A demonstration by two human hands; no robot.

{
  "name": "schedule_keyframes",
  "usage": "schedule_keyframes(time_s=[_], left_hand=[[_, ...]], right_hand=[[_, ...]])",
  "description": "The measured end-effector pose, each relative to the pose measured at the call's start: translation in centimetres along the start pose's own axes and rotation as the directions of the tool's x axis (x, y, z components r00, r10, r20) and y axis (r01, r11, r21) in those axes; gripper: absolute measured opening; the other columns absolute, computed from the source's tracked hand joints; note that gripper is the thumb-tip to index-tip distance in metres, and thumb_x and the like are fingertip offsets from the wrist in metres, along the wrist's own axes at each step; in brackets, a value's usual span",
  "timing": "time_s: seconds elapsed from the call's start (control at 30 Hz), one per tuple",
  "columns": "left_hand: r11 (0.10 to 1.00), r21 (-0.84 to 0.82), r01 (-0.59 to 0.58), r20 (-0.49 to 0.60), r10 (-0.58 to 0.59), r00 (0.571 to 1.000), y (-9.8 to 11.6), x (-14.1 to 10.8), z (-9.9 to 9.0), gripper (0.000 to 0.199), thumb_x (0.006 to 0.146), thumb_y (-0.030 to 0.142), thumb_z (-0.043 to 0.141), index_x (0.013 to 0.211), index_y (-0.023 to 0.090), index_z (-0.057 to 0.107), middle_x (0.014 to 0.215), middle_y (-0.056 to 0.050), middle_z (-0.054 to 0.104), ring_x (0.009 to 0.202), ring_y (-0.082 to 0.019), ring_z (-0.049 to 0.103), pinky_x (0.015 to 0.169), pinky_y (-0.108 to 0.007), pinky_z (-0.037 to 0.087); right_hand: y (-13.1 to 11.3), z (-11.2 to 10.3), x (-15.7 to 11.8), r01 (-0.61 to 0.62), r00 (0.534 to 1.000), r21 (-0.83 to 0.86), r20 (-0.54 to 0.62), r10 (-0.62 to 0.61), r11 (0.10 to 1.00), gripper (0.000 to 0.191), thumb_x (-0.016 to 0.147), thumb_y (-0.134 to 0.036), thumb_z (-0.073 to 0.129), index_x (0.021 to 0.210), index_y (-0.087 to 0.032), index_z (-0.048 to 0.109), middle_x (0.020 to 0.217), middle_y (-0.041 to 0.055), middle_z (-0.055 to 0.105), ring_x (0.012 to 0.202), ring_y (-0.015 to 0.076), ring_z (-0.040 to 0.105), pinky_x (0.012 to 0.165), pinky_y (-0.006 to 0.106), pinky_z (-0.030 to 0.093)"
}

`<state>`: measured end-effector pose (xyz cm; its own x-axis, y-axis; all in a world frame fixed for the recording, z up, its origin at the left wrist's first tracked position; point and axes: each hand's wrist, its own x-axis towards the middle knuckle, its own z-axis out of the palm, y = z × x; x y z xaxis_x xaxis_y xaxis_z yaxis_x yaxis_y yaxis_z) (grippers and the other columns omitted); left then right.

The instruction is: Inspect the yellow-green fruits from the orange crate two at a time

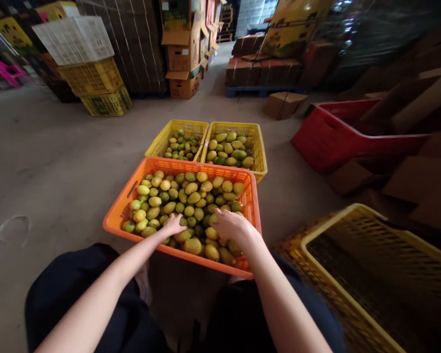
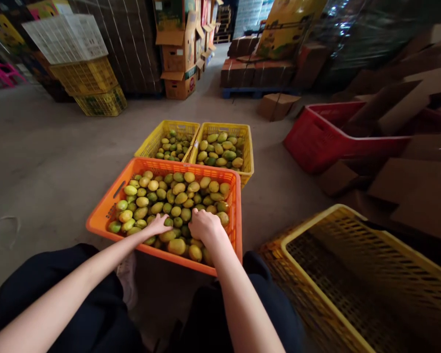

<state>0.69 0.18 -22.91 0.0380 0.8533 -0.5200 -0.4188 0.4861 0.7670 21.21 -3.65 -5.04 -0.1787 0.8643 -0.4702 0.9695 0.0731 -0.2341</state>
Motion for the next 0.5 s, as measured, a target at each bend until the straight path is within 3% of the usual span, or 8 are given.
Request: schedule_keyframes(time_s=[0.17, 0.27, 0.37, 0.43, 0.5], left_hand=[[0.998, 0.055, 0.029, -0.109, -0.023, 0.994, -0.4, 0.1, 1.7, 0.022, 0.084, 0.017, 0.049, 0.063, 0.019, 0.046, 0.076, 0.001, 0.045, 0.095, -0.013, 0.060, 0.068, -0.013, 0.046], [0.995, 0.064, 0.076, -0.138, -0.066, 0.988, 1.0, 0.1, 1.8, 0.020, 0.084, 0.019, 0.051, 0.064, 0.019, 0.049, 0.076, -0.001, 0.050, 0.094, -0.016, 0.062, 0.069, -0.017, 0.049], [0.970, 0.091, 0.224, -0.083, -0.216, 0.973, 4.1, -0.3, 1.6, 0.016, 0.086, 0.023, 0.047, 0.074, 0.018, 0.056, 0.073, -0.002, 0.056, 0.078, -0.017, 0.064, 0.061, -0.021, 0.049], [0.925, 0.138, 0.355, 0.020, -0.361, 0.932, 6.9, -1.1, 1.6, 0.016, 0.086, 0.026, 0.048, 0.082, 0.017, 0.060, 0.067, -0.003, 0.058, 0.059, -0.014, 0.061, 0.049, -0.020, 0.045], [0.914, 0.137, 0.382, 0.119, -0.398, 0.910, 10.2, -2.5, 1.8, 0.023, 0.083, 0.034, 0.053, 0.086, 0.013, 0.061, 0.063, -0.006, 0.059, 0.045, -0.013, 0.053, 0.037, -0.019, 0.037]], right_hand=[[-0.7, 0.4, 1.1, 0.065, 0.998, 0.020, 0.007, -0.065, 0.998, 0.036, 0.082, -0.017, 0.046, 0.117, -0.015, 0.057, 0.110, 0.0163, 0.066, 0.100, 0.0279, 0.064, 0.080, 0.034, 0.048], [-1.0, 0.4, 1.7, 0.078, 0.997, 0.008, 0.023, -0.078, 0.997, 0.038, 0.083, -0.018, 0.046, 0.119, -0.011, 0.056, 0.108, 0.0184, 0.067, 0.100, 0.0294, 0.064, 0.080, 0.035, 0.047], [-1.0, 0.4, 2.1, 0.073, 0.997, -0.008, 0.035, -0.073, 0.997, 0.038, 0.084, -0.020, 0.045, 0.119, -0.009, 0.056, 0.110, 0.0199, 0.066, 0.100, 0.0307, 0.064, 0.080, 0.037, 0.047], [-1.0, 0.5, 2.2, 0.065, 0.997, -0.013, 0.036, -0.065, 0.998, 0.037, 0.085, -0.021, 0.045, 0.118, -0.012, 0.056, 0.110, 0.0187, 0.066, 0.101, 0.0296, 0.064, 0.081, 0.036, 0.047], [-1.1, 0.7, 2.2, 0.062, 0.997, -0.016, 0.039, -0.062, 0.998, 0.036, 0.085, -0.023, 0.047, 0.119, -0.014, 0.056, 0.110, 0.0174, 0.066, 0.101, 0.0286, 0.064, 0.081, 0.035, 0.048]])
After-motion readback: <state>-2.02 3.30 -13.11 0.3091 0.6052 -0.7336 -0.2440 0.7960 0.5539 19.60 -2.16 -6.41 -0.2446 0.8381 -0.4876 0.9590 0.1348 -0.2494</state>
